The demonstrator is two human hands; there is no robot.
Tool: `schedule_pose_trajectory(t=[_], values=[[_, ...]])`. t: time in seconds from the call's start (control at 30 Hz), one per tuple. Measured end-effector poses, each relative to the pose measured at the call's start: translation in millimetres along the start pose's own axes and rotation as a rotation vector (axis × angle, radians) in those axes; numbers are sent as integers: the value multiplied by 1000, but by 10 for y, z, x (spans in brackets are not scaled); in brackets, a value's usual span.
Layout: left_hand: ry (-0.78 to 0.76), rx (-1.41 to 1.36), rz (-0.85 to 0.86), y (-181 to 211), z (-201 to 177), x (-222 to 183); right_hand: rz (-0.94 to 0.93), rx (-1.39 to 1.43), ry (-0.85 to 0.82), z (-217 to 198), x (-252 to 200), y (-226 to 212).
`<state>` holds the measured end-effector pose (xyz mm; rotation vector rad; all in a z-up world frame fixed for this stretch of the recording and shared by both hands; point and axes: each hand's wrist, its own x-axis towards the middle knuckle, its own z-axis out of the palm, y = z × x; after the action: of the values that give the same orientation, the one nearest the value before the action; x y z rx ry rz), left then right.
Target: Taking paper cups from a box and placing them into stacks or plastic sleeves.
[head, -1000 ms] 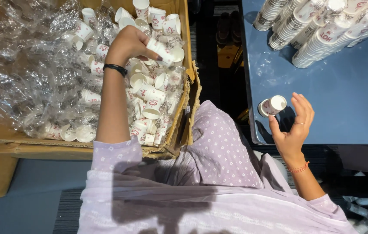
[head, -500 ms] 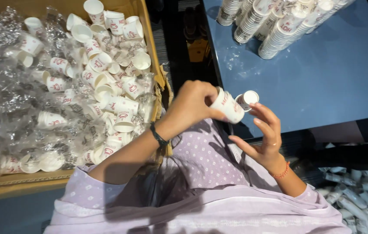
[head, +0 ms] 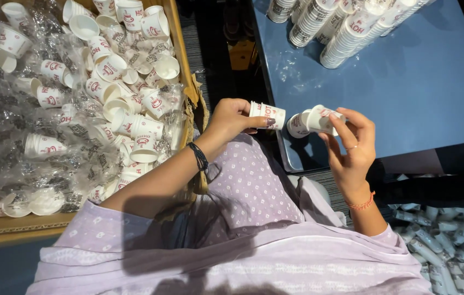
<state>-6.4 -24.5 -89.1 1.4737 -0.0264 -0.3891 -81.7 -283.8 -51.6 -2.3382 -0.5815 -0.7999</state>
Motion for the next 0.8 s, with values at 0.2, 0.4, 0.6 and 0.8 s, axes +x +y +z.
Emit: schedule_pose_trajectory(t=[0.2,0.4,0.6,0.8], values=[[5,119,44,-182,-12,87,-157,-44,33,82,52,16],[-42,99,56,-155,-9,73,-133,-36,-48,189,46,86],[-85,147,2,-73,-3,51,-115,-151,-103,85,104,-74],[-313,-32,-43,-115,80,68,-296,76,-122,55,70,-247]])
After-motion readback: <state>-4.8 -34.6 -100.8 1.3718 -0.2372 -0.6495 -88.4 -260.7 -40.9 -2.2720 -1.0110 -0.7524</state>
